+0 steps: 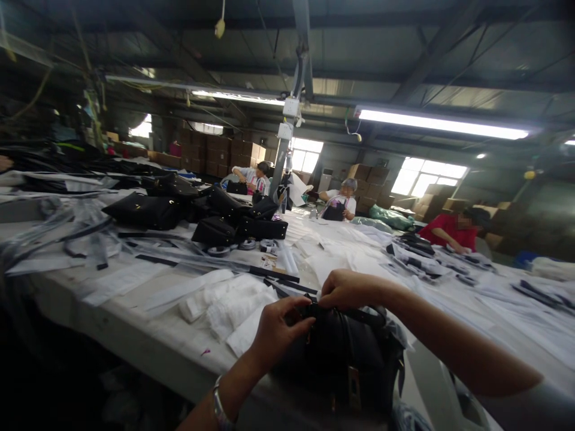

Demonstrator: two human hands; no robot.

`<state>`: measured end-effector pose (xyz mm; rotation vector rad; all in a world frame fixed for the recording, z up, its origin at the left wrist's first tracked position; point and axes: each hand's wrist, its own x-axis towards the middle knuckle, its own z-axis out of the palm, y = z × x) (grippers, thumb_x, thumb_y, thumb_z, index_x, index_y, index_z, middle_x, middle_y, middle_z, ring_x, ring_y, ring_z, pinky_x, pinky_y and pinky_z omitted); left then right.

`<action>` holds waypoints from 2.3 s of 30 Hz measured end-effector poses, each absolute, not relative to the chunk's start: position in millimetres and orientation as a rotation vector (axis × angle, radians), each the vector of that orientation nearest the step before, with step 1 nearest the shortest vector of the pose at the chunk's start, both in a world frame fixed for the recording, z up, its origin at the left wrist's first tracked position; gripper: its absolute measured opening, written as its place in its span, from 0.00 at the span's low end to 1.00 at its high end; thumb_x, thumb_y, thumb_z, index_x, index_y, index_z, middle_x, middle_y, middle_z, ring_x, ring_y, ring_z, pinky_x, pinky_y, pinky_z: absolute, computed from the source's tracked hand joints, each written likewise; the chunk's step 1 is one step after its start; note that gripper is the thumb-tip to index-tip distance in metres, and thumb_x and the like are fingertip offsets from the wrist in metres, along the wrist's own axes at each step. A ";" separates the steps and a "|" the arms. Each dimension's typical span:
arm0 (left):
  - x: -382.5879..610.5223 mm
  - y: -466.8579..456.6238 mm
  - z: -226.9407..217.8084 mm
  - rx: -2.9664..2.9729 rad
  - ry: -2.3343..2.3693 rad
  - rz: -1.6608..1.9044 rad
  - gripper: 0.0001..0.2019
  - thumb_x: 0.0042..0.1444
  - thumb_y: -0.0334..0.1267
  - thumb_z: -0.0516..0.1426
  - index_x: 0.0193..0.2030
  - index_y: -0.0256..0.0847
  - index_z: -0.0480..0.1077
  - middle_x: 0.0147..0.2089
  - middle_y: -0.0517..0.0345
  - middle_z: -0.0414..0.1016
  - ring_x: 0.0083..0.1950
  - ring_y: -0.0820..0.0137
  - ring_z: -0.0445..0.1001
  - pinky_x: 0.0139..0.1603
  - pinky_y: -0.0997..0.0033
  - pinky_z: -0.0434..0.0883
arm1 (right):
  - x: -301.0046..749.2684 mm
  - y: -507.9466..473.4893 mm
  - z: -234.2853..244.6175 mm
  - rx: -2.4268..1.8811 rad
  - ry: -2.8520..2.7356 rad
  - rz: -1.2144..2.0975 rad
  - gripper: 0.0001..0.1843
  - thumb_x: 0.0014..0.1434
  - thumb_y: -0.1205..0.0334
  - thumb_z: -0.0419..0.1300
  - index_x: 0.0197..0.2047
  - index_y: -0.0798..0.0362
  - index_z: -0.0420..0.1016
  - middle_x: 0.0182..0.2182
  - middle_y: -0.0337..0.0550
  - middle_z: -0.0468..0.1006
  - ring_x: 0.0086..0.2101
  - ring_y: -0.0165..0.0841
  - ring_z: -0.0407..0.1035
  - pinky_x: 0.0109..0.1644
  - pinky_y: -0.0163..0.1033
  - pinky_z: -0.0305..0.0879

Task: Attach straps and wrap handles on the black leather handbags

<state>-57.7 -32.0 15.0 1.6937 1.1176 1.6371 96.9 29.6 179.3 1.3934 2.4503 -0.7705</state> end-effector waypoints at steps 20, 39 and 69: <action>-51.2 -33.9 22.3 1.743 1.074 1.587 0.23 0.50 0.34 0.67 0.54 0.46 0.73 0.43 0.58 0.81 0.38 0.67 0.78 0.40 0.71 0.74 | 95.5 17.7 172.8 1.300 2.578 -0.368 0.12 0.49 0.58 0.58 0.27 0.54 0.81 0.16 0.35 0.66 0.20 0.27 0.58 0.23 0.33 0.50; -44.6 -31.6 24.5 1.495 1.192 1.655 0.17 0.49 0.35 0.67 0.45 0.42 0.71 0.40 0.60 0.78 0.33 0.71 0.75 0.31 0.75 0.69 | 84.5 28.5 167.1 1.368 2.569 -0.400 0.09 0.48 0.61 0.58 0.24 0.54 0.79 0.15 0.36 0.68 0.20 0.28 0.61 0.25 0.34 0.52; -49.6 -27.3 15.1 1.917 1.129 1.605 0.10 0.57 0.36 0.63 0.46 0.44 0.74 0.44 0.58 0.79 0.45 0.66 0.77 0.46 0.72 0.70 | 70.6 15.2 171.7 1.106 2.625 -0.100 0.11 0.51 0.59 0.57 0.28 0.52 0.81 0.21 0.39 0.75 0.22 0.29 0.61 0.26 0.35 0.49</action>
